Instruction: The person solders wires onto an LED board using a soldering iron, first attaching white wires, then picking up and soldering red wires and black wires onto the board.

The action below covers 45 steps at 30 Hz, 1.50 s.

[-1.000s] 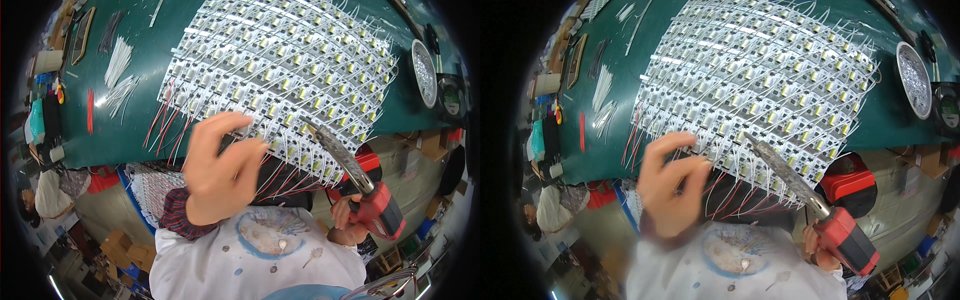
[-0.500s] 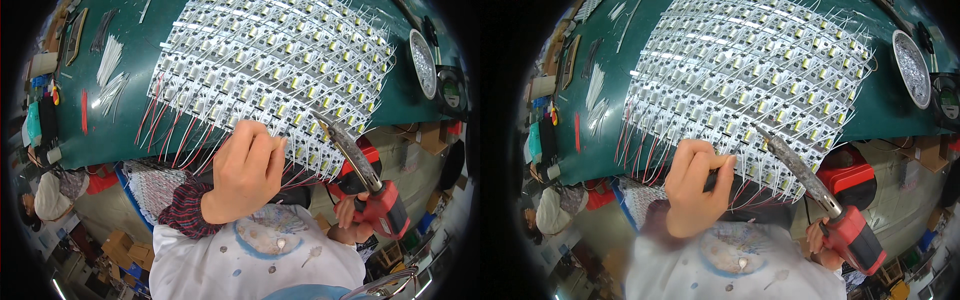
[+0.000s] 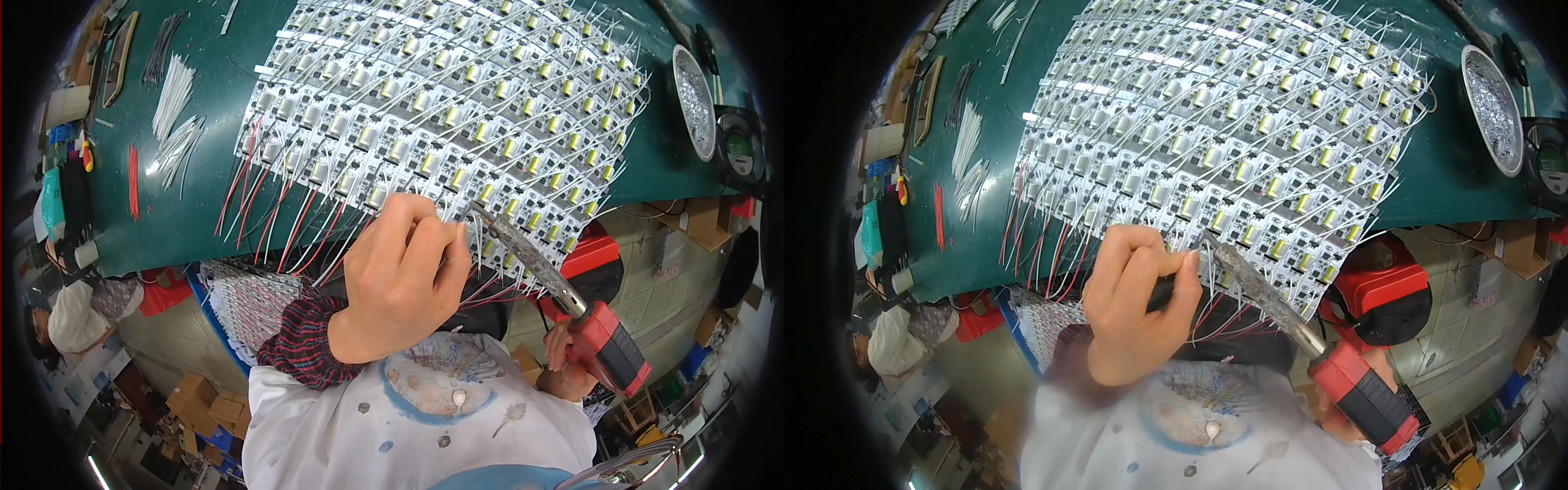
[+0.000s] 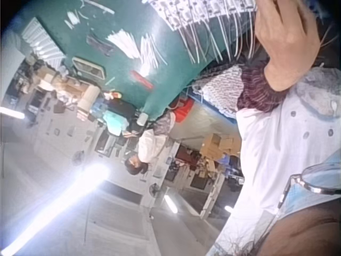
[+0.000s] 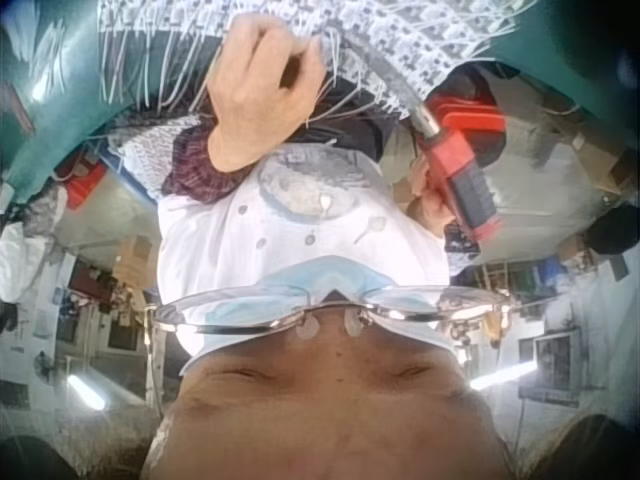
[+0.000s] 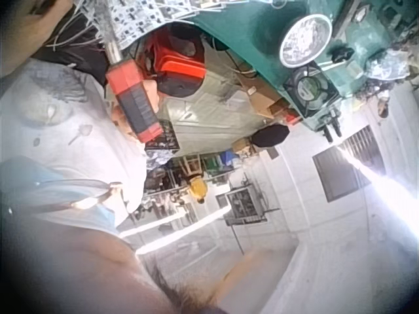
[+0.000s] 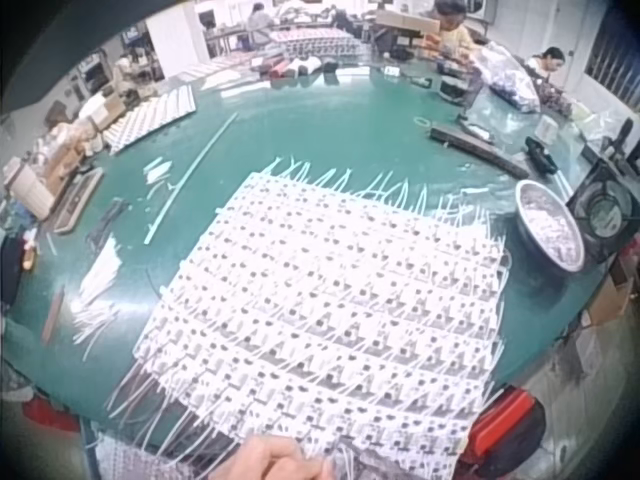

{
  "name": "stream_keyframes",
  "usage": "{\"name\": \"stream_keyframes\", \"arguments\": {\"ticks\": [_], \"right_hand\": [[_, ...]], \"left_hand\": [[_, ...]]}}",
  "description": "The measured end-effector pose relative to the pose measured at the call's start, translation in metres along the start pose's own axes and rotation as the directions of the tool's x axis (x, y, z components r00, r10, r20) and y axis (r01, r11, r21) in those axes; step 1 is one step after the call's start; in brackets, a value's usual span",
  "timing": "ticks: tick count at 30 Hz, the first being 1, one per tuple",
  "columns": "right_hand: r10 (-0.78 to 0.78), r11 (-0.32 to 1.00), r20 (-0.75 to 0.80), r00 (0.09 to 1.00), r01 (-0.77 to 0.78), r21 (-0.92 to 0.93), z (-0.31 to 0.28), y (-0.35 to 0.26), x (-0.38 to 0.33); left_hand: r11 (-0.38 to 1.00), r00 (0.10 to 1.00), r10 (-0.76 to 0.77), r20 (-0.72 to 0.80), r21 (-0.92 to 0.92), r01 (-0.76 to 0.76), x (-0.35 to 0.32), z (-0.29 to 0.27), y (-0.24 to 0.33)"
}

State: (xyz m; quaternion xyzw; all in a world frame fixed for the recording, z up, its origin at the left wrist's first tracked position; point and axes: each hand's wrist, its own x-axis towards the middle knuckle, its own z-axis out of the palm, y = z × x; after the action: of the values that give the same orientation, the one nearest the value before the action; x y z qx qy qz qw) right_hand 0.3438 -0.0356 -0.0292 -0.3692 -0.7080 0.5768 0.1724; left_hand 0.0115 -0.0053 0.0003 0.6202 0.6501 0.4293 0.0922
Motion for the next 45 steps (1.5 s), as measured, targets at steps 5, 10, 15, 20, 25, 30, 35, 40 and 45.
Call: {"name": "stream_keyframes", "arguments": {"ticks": [5,10,15,20,25,30,35,40,45], "right_hand": [[-0.19,0.699,-0.273,0.943,0.325,0.637,0.024,-0.031,0.04],[-0.466,0.648,-0.091,0.88,0.41,0.642,0.013,0.003,0.058],[-0.248,0.787,-0.14,0.958,0.284,0.547,0.023,-0.035,0.051],[-0.109,0.768,-0.32,0.941,0.284,0.573,0.023,-0.043,0.044],[-0.168,0.779,-0.177,0.97,0.24,0.579,0.015,-0.035,0.042],[-0.195,0.819,-0.04,0.98,0.185,0.544,0.001,-0.017,0.026],[-0.213,0.849,0.105,0.971,0.131,0.512,-0.008,-0.005,0.014],[-0.018,0.883,-0.171,0.985,0.096,0.459,0.014,-0.022,0.012],[-0.099,0.854,-0.354,0.93,0.262,0.45,0.027,-0.007,0.008]], "left_hand": [[0.999,0.999,0.031,0.013,-0.039,-0.031,0.002,0.005,-0.001],[1.0,1.0,0.022,0.001,-0.013,-0.022,0.0,0.0,0.0],[1.0,0.995,-0.024,0.095,-0.015,0.025,0.0,-0.009,0.003],[0.993,0.997,-0.066,0.028,-0.097,0.069,0.01,-0.046,-0.002],[0.979,0.988,0.115,0.104,-0.178,-0.095,0.011,-0.018,0.02],[0.996,0.995,0.078,0.062,-0.039,-0.076,-0.005,0.012,0.009],[0.996,0.996,0.074,0.056,-0.054,-0.071,-0.004,0.013,0.009],[0.997,0.997,0.069,0.044,-0.046,-0.067,-0.005,0.015,0.01],[0.997,0.997,0.072,0.028,-0.036,-0.071,-0.005,0.014,0.01]]}}
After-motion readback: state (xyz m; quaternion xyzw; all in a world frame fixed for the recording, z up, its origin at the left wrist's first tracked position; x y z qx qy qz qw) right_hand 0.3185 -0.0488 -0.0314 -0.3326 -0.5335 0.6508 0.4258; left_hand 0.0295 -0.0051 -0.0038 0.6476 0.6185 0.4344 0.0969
